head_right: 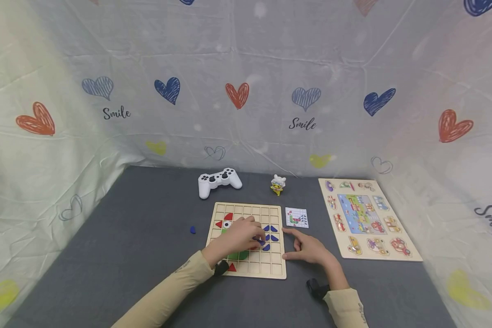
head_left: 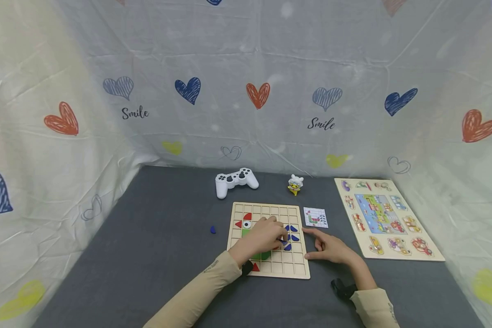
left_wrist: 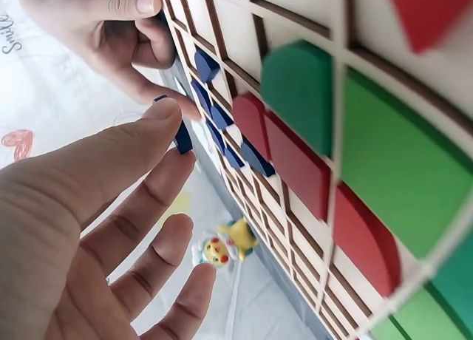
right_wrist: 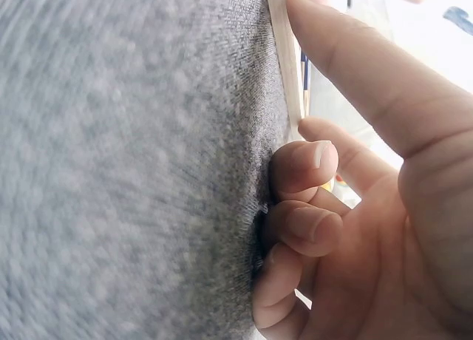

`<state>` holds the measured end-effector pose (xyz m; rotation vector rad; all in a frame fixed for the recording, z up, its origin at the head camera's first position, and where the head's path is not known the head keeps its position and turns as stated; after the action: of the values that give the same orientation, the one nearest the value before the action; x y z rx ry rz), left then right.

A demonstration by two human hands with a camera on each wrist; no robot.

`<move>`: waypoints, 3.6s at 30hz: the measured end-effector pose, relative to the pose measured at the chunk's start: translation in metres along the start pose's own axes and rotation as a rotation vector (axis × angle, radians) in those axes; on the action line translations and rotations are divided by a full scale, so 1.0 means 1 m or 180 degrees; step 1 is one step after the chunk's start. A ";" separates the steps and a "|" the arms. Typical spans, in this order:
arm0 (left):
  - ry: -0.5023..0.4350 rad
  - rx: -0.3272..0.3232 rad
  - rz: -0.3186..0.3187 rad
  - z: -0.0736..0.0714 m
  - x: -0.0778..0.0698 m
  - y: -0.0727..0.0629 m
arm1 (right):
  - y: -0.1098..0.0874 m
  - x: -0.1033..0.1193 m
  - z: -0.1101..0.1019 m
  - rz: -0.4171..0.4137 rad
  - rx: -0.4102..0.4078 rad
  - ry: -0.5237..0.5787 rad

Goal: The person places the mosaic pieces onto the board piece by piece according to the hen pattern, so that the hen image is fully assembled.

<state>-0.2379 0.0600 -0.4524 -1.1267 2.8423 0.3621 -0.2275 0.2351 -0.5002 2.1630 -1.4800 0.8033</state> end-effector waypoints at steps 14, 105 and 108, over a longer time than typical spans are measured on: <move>0.0186 0.0186 0.0179 0.023 -0.021 0.029 | 0.000 0.000 0.000 -0.0053 -0.0013 0.0052; -0.0119 -0.0393 -0.1498 -0.020 0.155 -0.124 | 0.001 -0.001 0.003 0.0043 0.0015 0.0001; -0.0181 -0.0367 -0.1507 -0.021 0.158 -0.126 | 0.001 -0.001 0.002 0.0052 0.0009 0.0006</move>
<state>-0.2671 -0.1392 -0.4793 -1.7208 2.4224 0.5126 -0.2283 0.2344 -0.5023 2.1543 -1.4985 0.8132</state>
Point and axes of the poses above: each hand's wrist, its own y-axis towards the middle knuckle, its own z-axis out of the palm, x = y × z, the point moved 6 cm from there along y, towards the middle knuckle, and after that the axes turned 9 degrees about -x, right-handed, at the moved point
